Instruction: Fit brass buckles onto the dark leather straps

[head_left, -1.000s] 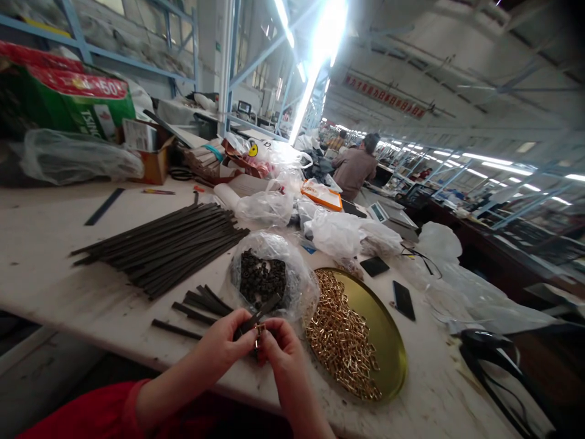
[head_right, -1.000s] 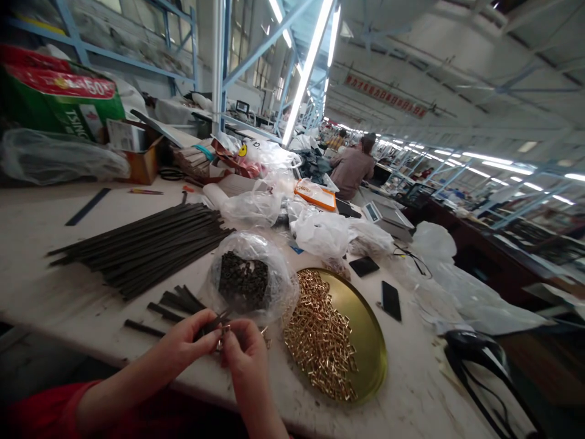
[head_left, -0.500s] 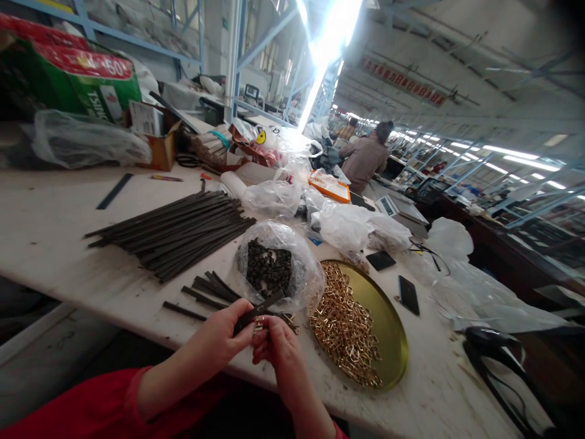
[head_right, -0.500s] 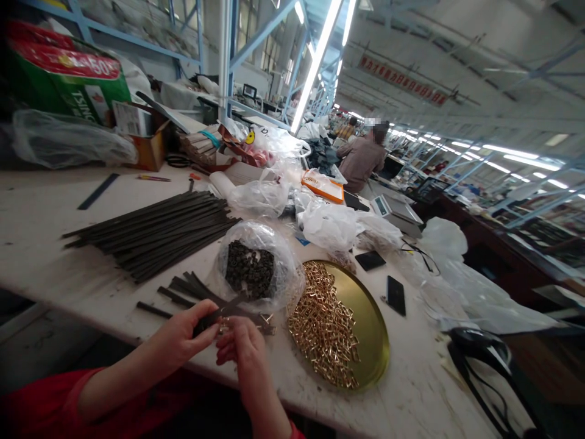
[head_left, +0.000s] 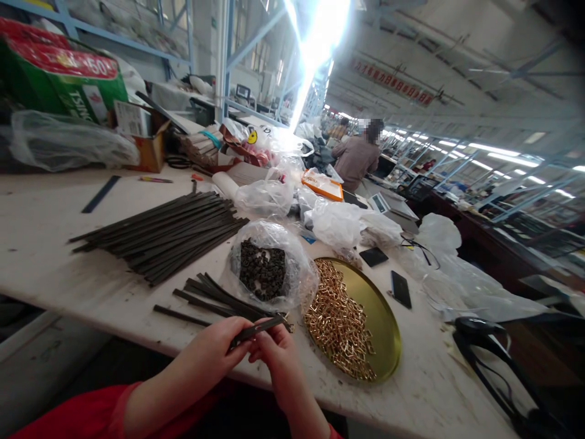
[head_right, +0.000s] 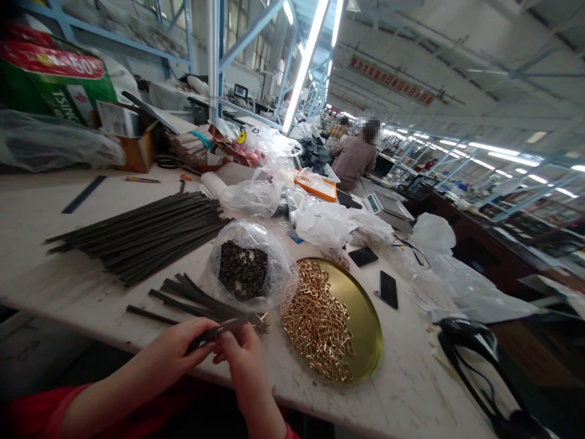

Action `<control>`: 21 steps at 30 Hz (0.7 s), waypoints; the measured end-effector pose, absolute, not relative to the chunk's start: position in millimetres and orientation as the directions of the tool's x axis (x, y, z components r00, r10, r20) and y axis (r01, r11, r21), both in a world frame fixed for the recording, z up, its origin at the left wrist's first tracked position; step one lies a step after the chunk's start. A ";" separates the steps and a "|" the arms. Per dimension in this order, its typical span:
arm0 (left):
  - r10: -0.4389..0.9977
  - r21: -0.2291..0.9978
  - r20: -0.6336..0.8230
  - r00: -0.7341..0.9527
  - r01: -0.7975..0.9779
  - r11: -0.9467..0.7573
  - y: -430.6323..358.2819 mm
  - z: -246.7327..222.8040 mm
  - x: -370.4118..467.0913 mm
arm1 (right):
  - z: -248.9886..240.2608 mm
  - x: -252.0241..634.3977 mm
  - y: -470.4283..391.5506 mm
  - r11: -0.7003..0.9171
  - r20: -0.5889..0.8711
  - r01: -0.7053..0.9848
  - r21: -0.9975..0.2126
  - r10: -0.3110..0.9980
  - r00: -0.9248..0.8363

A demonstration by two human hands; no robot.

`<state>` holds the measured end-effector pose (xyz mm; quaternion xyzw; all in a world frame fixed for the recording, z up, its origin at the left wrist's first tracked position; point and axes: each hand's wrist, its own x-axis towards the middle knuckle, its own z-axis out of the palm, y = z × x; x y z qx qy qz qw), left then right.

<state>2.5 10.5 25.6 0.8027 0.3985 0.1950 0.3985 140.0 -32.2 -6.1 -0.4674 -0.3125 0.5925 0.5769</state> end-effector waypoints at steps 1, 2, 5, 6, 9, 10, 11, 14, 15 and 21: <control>0.792 0.801 -0.012 0.610 0.481 -0.357 10.2 27.5 2.6 | -8.0 140.0 -31.3 -0.114 -0.163 -0.361 -0.926 0.981 0.109; 0.790 0.804 -0.022 0.613 0.480 -0.350 10.2 29.0 2.8 | -10.2 140.0 -30.4 -0.091 -0.137 -0.334 -0.938 0.984 0.117; 0.797 0.789 -0.040 0.603 0.509 -0.345 11.3 28.1 2.9 | -16.9 140.1 -28.6 -0.039 -0.090 -0.276 -0.960 0.981 0.171; 0.802 0.774 -0.034 0.596 0.523 -0.356 11.9 25.7 3.0 | -18.8 140.0 -28.4 -0.024 -0.076 -0.251 -0.968 0.977 0.197; 0.804 0.728 0.016 0.595 0.544 -0.418 12.4 14.5 3.7 | -22.4 139.2 -29.1 0.017 -0.014 -0.115 -0.993 0.965 0.261; 0.803 0.711 0.036 0.595 0.550 -0.439 12.0 10.8 4.0 | -22.8 138.9 -29.6 0.030 0.016 -0.044 -0.999 0.961 0.276; 0.804 0.690 0.055 0.593 0.559 -0.459 11.3 7.7 4.3 | -22.9 138.7 -30.3 0.043 0.051 0.034 -0.999 0.956 0.289; 0.803 0.616 0.092 0.588 0.600 -0.510 8.7 3.2 4.9 | -20.7 138.5 -32.3 0.059 0.119 0.206 -0.977 0.948 0.296; 0.799 0.592 0.091 0.595 0.612 -0.524 8.1 3.3 4.8 | -19.3 138.5 -32.7 0.056 0.120 0.220 -0.974 0.949 0.292; 0.756 0.490 0.105 0.647 0.628 -0.605 11.7 5.2 0.6 | -18.0 136.0 -28.8 0.037 0.066 0.120 -0.992 0.965 0.253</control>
